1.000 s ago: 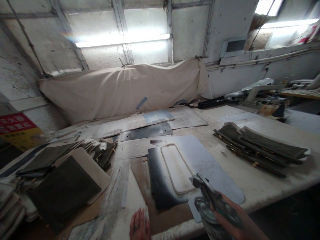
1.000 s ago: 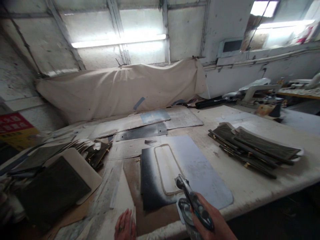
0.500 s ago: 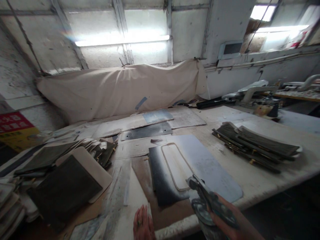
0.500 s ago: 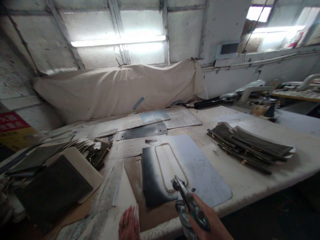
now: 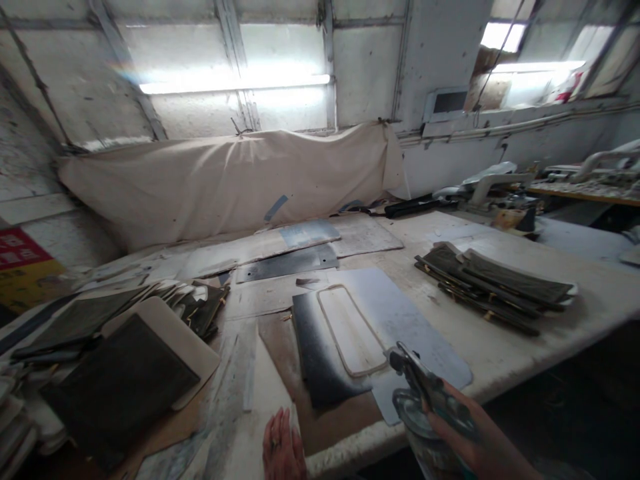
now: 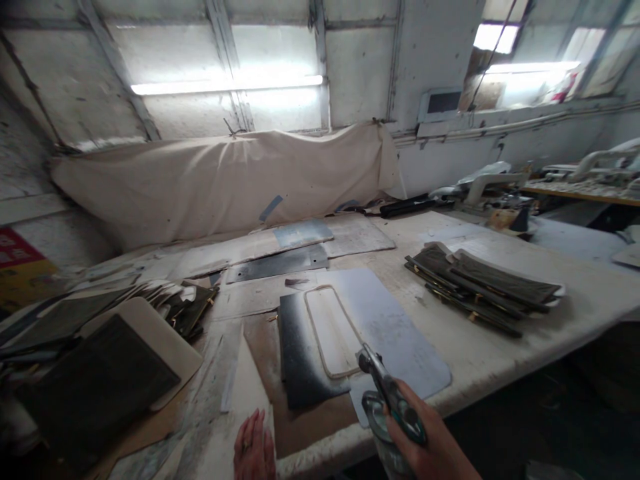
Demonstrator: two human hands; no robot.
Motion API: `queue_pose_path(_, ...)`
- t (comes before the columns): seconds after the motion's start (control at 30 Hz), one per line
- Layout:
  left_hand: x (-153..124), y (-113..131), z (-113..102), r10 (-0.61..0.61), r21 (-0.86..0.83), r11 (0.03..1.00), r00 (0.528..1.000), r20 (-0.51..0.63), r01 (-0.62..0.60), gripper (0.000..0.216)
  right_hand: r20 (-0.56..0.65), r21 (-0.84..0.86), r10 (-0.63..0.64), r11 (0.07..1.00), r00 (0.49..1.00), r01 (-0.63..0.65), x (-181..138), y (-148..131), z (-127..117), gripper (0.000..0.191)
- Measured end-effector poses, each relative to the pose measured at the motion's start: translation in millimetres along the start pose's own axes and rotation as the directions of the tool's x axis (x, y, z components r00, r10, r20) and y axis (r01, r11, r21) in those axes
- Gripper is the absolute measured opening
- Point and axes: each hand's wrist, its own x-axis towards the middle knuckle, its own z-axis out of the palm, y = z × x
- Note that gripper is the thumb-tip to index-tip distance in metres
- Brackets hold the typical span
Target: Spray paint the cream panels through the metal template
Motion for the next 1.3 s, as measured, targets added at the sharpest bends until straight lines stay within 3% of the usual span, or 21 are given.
queue_pose_path(0.2,-1.0,3.5,-2.0,0.022,0.018,1.000,0.999,0.024,-0.022,0.043,-0.041,0.028,0.050,0.998,0.998,-0.049,-2.1,15.4,-11.0,0.030)
queue_pose_path(0.5,1.5,14.0,-8.5,-0.006,0.038,0.999,0.995,0.095,0.002,0.035,-0.021,0.032,-0.007,0.999,1.000,0.008,-6.1,26.6,-20.4,0.026)
queue_pose_path(0.6,1.6,14.6,-10.8,-0.021,0.033,0.999,0.992,0.121,0.017,0.034,0.038,0.002,-0.009,1.000,0.999,0.009,-8.6,31.7,-15.5,0.030)
queue_pose_path(0.83,0.0,9.8,-19.4,-0.052,0.021,0.999,0.983,0.174,0.049,0.036,0.039,-0.047,0.006,0.999,0.999,-0.004,-20.7,29.4,7.3,0.036)
queue_pose_path(1.03,-4.3,0.6,-26.1,-0.088,-0.004,0.996,0.976,0.198,0.090,0.037,0.142,-0.081,-0.078,0.993,0.987,0.090,-32.7,15.1,27.9,0.023)
queue_pose_path(1.3,-9.2,-3.6,-29.5,-0.113,-0.035,0.992,0.968,0.226,0.124,0.039,0.106,-0.022,-0.109,0.994,0.988,0.112,-45.6,11.5,37.7,0.018)
